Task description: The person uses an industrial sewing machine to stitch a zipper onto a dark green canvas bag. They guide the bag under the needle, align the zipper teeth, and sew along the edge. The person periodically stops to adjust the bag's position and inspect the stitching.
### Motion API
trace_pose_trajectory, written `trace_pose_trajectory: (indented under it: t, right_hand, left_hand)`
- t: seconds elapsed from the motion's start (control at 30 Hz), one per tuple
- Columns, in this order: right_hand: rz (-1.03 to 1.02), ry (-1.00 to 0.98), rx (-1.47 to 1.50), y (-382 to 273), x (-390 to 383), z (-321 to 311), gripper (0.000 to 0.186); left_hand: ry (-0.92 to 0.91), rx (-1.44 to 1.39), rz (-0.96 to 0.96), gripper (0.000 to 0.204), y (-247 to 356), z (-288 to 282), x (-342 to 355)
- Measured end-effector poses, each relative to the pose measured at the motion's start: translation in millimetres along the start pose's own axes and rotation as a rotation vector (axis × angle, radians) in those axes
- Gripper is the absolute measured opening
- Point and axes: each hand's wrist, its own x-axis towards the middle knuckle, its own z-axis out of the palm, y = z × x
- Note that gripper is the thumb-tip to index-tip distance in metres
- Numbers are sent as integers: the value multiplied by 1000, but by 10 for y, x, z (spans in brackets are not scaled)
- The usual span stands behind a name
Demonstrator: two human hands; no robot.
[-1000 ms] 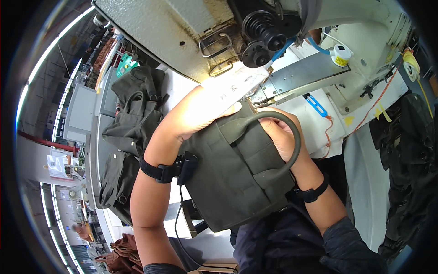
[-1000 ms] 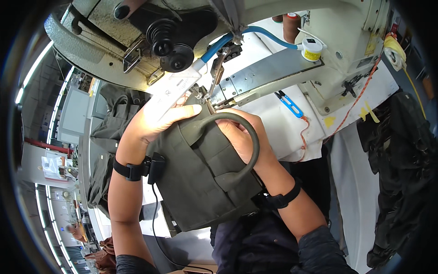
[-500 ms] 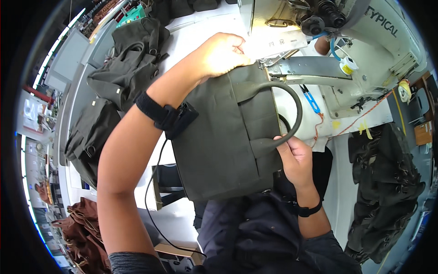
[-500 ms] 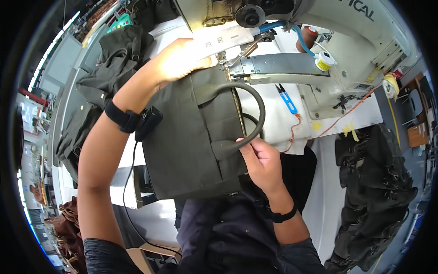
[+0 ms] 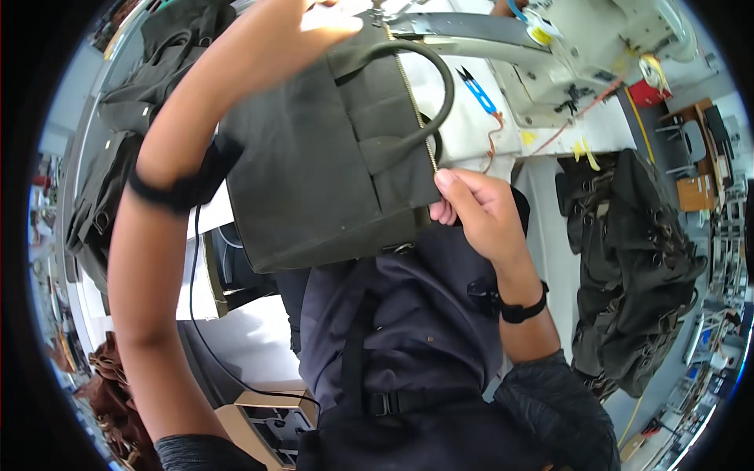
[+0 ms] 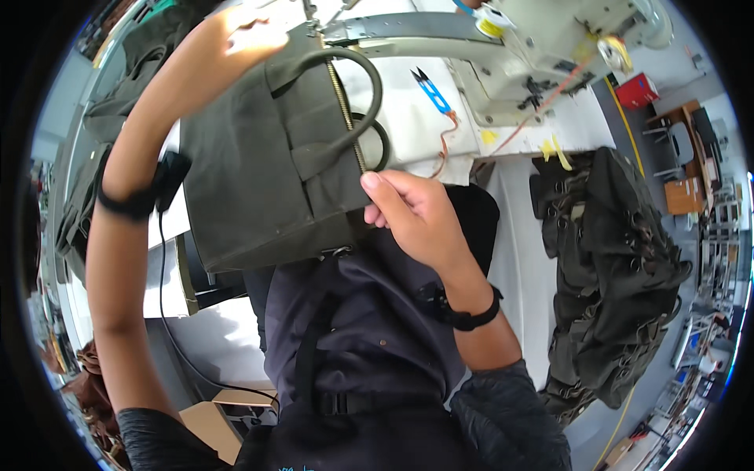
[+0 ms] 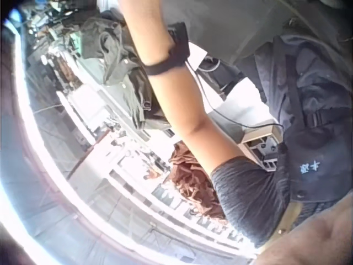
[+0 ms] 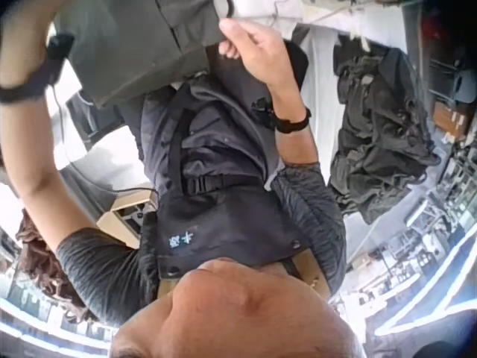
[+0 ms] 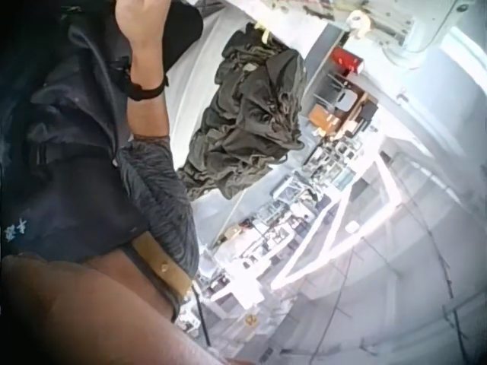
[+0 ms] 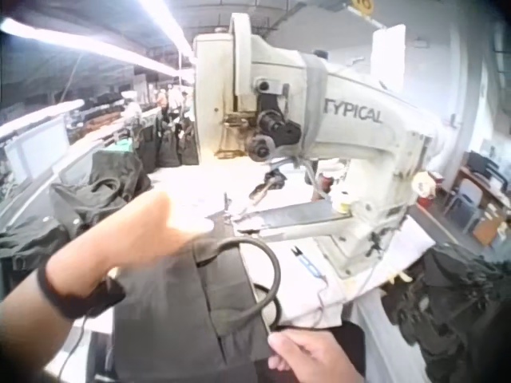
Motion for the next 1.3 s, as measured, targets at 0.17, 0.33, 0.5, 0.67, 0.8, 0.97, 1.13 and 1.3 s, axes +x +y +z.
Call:
trace_pose_trajectory:
  t: [0.17,0.33,0.5,0.67,0.8,0.97,1.13,1.3]
  right_hand:
    - [34,-142,-47,-99,105,-66,36]
    - [191,-71,417,-118,30,146,31]
    - [188,-3,550,-199,-60,307,31]
    - [191,9,580,-175,-67,382,36]
    - [139,-48,523,-167,-58,340,40]
    - [138,-120,416,-113,-25,313,35]
    - [56,-59,506,6,-67,410,33]
    - [6,-49,558,151,-50,483,38]
  left_hand:
    - [-173,-48,-298,42,1363,45,-756]
    - [18,99,-426,64,1997,629,-1041]
    - [298,287,-213,28,1670,633,-1019]
    - [294,252,-103,19,1583,572,-1020]
    - [295,256,-108,19,1570,577,-1013]
    - [257,248,-75,21,1526,589,-1026]
    - [224,241,-87,23,1542,598,-1057]
    - [-95,87,-237,43,1647,318,-1022]
